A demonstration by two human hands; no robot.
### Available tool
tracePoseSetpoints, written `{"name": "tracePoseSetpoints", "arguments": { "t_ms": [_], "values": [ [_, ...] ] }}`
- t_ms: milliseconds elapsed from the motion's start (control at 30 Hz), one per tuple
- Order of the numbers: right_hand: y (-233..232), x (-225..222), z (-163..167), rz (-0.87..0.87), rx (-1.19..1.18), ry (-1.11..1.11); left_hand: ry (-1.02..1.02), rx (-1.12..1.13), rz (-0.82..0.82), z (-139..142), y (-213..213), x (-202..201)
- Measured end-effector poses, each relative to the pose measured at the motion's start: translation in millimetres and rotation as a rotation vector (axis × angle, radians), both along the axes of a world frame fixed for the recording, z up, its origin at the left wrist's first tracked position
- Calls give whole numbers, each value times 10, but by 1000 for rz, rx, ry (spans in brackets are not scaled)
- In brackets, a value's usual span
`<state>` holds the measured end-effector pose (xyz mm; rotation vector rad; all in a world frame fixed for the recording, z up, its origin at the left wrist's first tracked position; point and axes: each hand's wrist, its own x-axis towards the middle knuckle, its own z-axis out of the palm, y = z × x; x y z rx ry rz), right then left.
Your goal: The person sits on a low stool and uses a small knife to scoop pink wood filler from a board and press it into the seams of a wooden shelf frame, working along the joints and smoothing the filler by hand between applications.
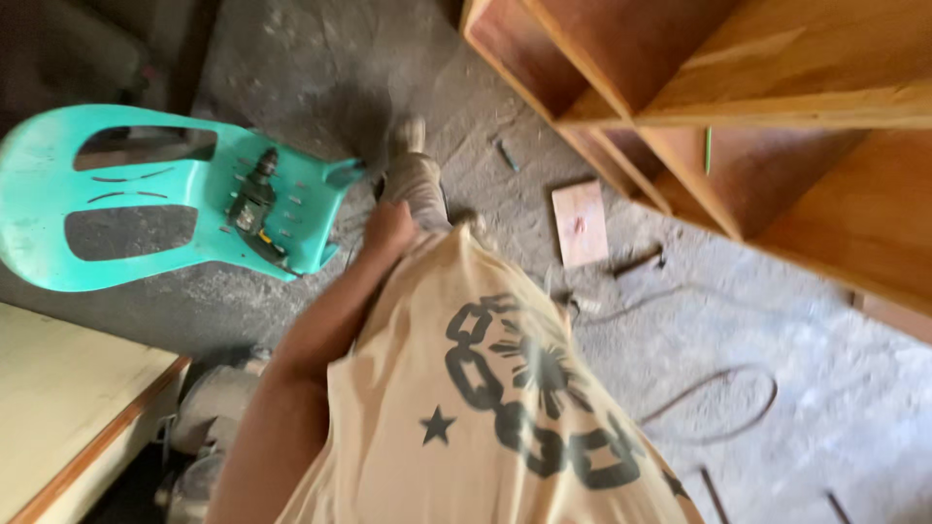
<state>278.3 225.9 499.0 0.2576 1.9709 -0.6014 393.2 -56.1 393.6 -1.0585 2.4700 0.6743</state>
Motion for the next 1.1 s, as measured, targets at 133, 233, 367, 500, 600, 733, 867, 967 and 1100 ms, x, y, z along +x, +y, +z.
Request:
{"name": "tracePoseSetpoints", "arguments": {
  "t_ms": [133, 233, 367, 500, 600, 733, 867, 967, 1100],
  "values": [
    [190, -171, -81, -189, -21, 80, -11, 369, -301, -342, -348, -112],
    [317, -287, -273, -610, -184, 48, -48, 543, -433, -371, -701, -273],
    [217, -562, -621, -193, -101, 268, -225, 996, -465, -375, -1119, -416],
    [-39, -1038, -1085, -308, -44, 385, 23, 790, -416, -1027, -1117, -1115],
    [-189, -1377, -1627, -240, -57, 396, 343, 533, -417, -1693, -750, -1921],
    [-309, -1630, -2441, -271, -75, 535, 541, 606, -446, -2254, -86, -2822],
    [-182, -1912, -2983, -384, 45, 709, 663, 802, -371, -2585, 396, -3323],
    [0, -2335, -3298, -331, -124, 944, 551, 969, -309, -2807, 543, -3514],
    [117, -2885, -3698, -33, 21, 1295, 975, 753, -451, -3101, 615, -3615]
  ]
}}
